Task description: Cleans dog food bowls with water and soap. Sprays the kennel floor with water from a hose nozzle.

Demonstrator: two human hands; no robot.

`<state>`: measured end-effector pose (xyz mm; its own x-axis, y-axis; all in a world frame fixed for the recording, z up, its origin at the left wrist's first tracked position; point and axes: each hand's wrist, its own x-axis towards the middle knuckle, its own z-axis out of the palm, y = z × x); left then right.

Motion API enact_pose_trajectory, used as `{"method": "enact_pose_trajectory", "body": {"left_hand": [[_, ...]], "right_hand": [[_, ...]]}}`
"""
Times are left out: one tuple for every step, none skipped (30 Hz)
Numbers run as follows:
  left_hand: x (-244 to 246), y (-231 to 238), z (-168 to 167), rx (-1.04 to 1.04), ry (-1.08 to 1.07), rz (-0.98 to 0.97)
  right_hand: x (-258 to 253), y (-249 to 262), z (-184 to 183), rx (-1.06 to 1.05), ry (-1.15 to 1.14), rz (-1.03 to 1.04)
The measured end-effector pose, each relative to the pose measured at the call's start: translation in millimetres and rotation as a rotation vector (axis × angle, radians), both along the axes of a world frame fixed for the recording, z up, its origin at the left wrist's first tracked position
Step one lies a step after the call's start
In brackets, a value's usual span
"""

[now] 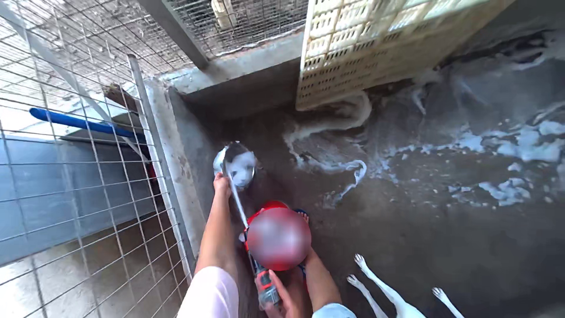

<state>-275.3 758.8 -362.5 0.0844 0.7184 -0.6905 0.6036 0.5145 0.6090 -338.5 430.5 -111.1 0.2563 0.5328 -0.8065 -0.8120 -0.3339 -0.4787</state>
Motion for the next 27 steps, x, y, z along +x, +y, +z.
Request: {"method": "enact_pose_trajectory", "body": {"left_hand": [[10.1,3.1,1.6,0.005,0.045,-0.027],[18.0,6.4,1.7,-0.005,0.077,-0.048],[24.1,8.4,-1.2,-0.018,0.066,-0.035],[29.1,8.1,-4.5,-0.034,0.021,-0.002],[31.0,8.3,-12.1,-0.058,-0.019,0.028],[31.0,8.8,-19.9,-0.082,-0.035,0.051],[30.9,9.2,-26.2,-0.093,-0.028,0.057],[30.6,9.4,-29.5,-0.099,-0.012,0.044],[29.8,9.0,-32.6,-0.095,0.011,0.033],[29.4,8.1,-35.6,-0.08,0.032,0.033],[29.5,7.8,-37.6,-0.07,0.041,0.043],[29.5,8.1,-39.6,-0.052,0.049,0.057],[29.2,8.7,-40.8,-0.039,0.058,0.063],[28.7,9.3,-41.2,-0.035,0.061,0.064],[28.2,9.9,-41.1,-0.04,0.061,0.065],[27.5,11.0,-41.3,-0.054,0.056,0.067],[26.1,12.5,-42.2,-0.069,0.043,0.076],[24.7,13.0,-43.8,-0.07,0.034,0.081],[23.9,12.2,-45.7,-0.063,0.024,0.082],[23.6,10.2,-48.2,-0.05,0.011,0.087],[24.1,7.9,-50.1,-0.043,-0.011,0.102],[26.1,5.6,-50.0,-0.043,-0.029,0.121],[28.8,3.6,-49.4,-0.033,-0.026,0.119],[30.7,2.7,-49.3,-0.013,0.012,0.071],[31.6,3.5,-50.4,0.025,0.091,-0.03],[32.0,4.8,-51.9,0.073,0.187,-0.164],[32.8,4.5,-52.2,0.116,0.263,-0.277]], "right_hand": [[0.0,1.6,-3.1,0.012,0.006,-0.004],[0.7,3.2,-6.1,0.016,0.019,-0.013],[2.0,4.8,-9.2,0.012,0.035,-0.026],[3.8,6.0,-12.0,0.001,0.051,-0.038],[5.7,6.6,-14.3,-0.016,0.066,-0.052],[7.3,7.2,-16.0,-0.035,0.084,-0.064],[9.2,8.0,-17.6,-0.052,0.099,-0.074],[11.1,8.7,-19.0,-0.066,0.116,-0.08],[12.8,9.3,-20.4,-0.075,0.131,-0.083],[14.7,10.0,-21.9,-0.078,0.144,-0.082],[17.2,11.3,-23.0,-0.079,0.154,-0.077],[19.6,12.6,-24.0,-0.08,0.16,-0.072],[22.0,13.7,-25.3,-0.085,0.163,-0.061],[24.8,14.4,-27.1,-0.1,0.168,-0.05],[27.7,14.9,-29.8,-0.118,0.175,-0.039],[31.1,15.5,-32.5,-0.134,0.185,-0.026],[34.3,16.1,-34.8,-0.148,0.196,-0.013],[36.8,16.5,-36.5,-0.158,0.202,0.0],[38.7,16.4,-38.0,-0.164,0.209,0.015],[39.9,16.0,-39.1,-0.172,0.217,0.027],[40.9,15.7,-40.4,-0.183,0.225,0.04],[41.8,15.7,-42.2,-0.201,0.232,0.047],[43.0,15.7,-43.7,-0.218,0.236,0.048],[44.1,15.4,-44.5,-0.233,0.231,0.046],[44.2,14.7,-44.4,-0.238,0.211,0.039],[42.9,12.8,-43.3,-0.231,0.185,0.031],[40.5,9.7,-40.9,-0.213,0.16,0.021]]}}
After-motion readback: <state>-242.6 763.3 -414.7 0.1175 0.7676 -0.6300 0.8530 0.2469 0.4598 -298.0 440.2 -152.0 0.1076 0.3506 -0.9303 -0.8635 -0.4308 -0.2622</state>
